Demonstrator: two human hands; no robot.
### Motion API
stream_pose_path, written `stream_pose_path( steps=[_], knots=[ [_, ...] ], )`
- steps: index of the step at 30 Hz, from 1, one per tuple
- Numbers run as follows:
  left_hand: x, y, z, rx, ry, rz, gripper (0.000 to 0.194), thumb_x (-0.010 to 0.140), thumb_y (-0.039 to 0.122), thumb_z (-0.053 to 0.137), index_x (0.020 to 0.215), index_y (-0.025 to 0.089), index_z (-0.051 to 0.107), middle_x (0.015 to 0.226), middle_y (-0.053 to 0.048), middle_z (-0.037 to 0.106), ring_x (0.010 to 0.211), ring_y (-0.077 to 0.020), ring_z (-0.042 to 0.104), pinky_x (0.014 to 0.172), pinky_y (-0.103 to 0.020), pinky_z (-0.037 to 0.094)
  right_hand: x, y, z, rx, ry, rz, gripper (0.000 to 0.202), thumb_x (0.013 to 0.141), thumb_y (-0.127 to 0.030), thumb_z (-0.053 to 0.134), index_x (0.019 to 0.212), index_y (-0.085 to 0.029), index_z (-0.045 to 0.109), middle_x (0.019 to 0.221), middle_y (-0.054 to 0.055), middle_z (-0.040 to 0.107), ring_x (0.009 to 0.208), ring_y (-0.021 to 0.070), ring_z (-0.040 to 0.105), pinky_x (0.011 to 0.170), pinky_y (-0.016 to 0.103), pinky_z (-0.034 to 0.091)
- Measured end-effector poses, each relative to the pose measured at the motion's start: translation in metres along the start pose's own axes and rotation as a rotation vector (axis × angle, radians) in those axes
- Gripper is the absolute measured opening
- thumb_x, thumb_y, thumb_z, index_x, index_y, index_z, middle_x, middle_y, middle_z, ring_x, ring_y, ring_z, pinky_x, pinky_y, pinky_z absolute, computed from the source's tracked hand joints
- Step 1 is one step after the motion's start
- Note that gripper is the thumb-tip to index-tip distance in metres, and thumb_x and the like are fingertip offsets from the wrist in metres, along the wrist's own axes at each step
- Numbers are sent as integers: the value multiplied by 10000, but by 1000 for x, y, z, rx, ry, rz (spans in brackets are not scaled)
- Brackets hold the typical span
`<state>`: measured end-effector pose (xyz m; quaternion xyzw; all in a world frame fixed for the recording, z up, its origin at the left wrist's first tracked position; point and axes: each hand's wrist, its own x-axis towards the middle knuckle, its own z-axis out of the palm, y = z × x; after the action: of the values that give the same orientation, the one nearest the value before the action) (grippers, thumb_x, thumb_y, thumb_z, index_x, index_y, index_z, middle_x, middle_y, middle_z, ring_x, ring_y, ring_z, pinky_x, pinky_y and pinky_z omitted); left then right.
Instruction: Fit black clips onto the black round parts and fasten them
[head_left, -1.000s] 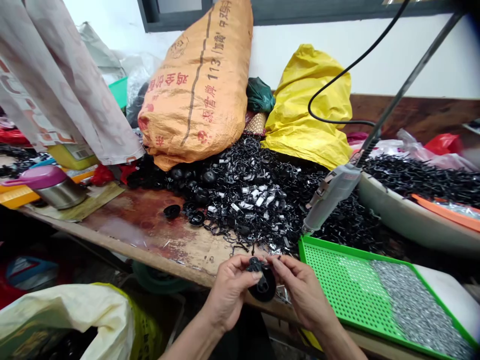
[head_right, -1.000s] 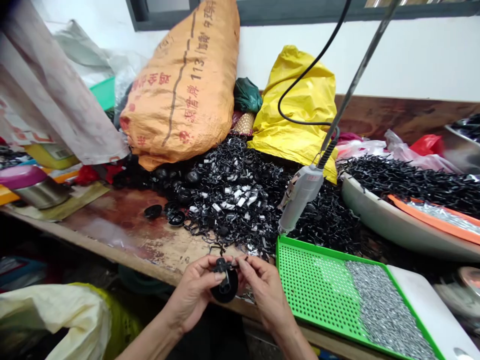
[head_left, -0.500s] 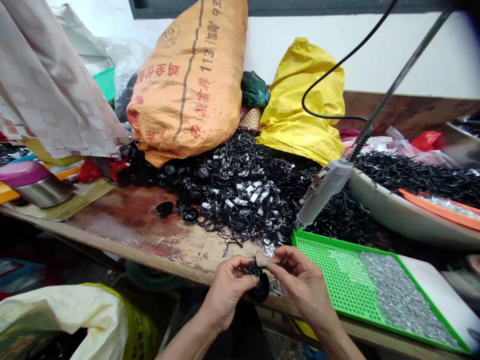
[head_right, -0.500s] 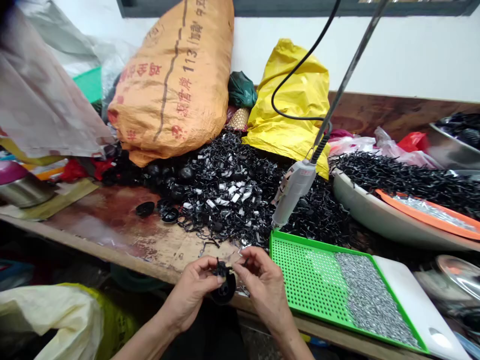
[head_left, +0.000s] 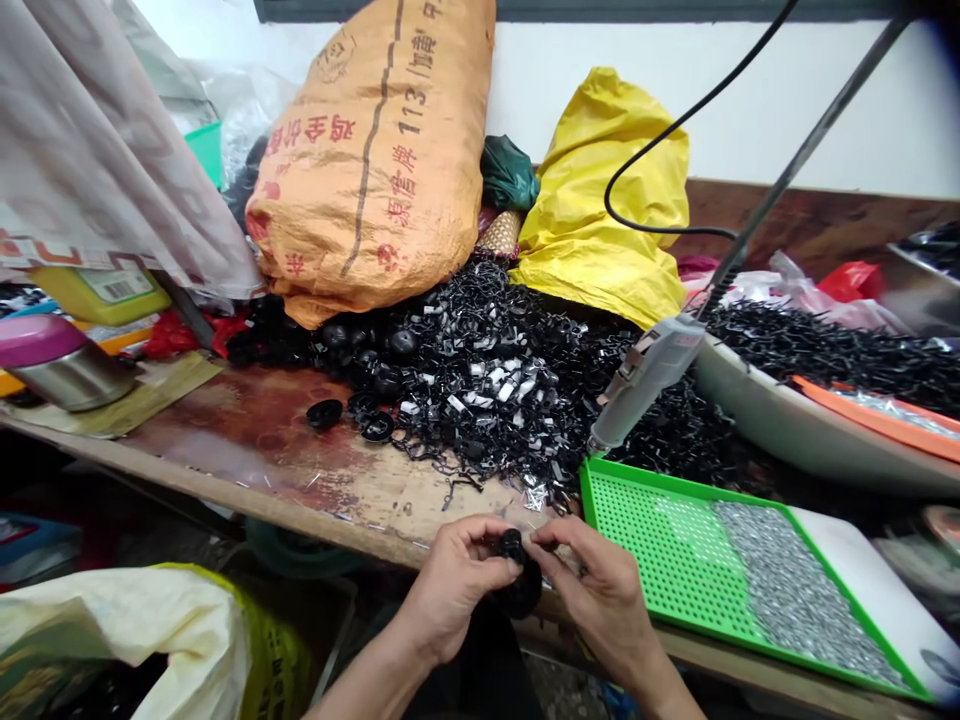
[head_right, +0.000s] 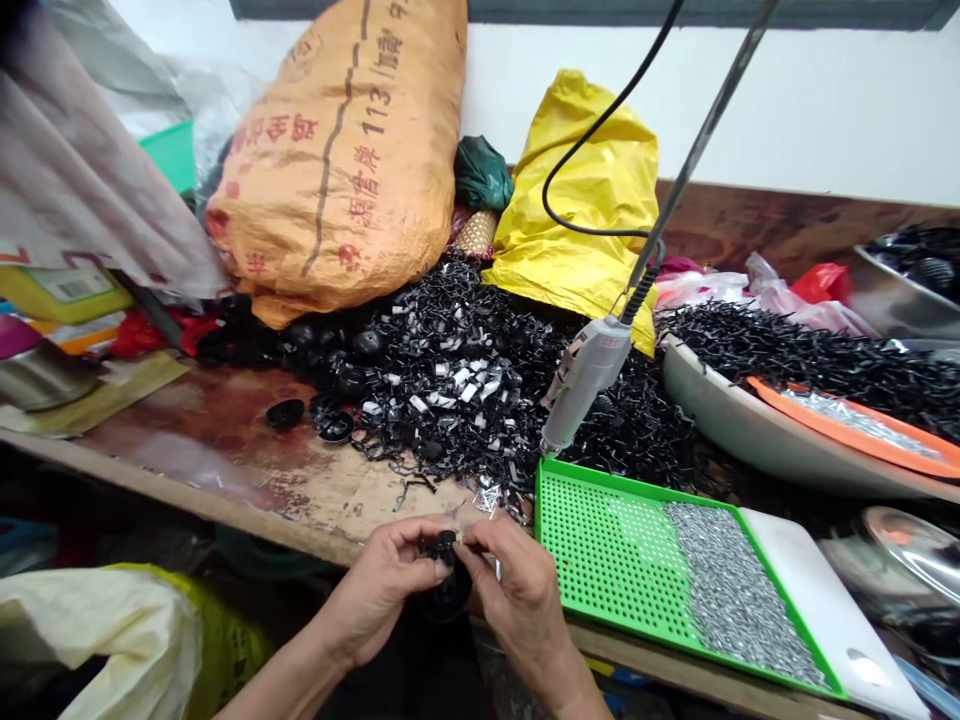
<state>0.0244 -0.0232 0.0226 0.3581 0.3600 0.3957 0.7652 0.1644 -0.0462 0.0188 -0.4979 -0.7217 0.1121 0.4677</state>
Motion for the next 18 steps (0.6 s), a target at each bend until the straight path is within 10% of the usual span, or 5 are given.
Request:
stream_pose_path(
  steps=[7,18],
  knots=[
    [1,-3,-3,-84,-29,-87,190,532,7,606,683,120,628,660,-2,598,613,-80,491,609,-186,354,-5,-1,-1,2,25,-39,88,729,-102,516,715,-184,489,611,-2,532,556,107,499,528,218,393],
    [-5,-2,2,-62,-92,-159,183,475,-27,584,590,114,601,556,27,535,509,-50,428,497,-158,316,-14,3,-11,237,-99,311,118,714,-253,552,656,-174,485,589,-15,475,516,94,413,460,204,331]
  ],
)
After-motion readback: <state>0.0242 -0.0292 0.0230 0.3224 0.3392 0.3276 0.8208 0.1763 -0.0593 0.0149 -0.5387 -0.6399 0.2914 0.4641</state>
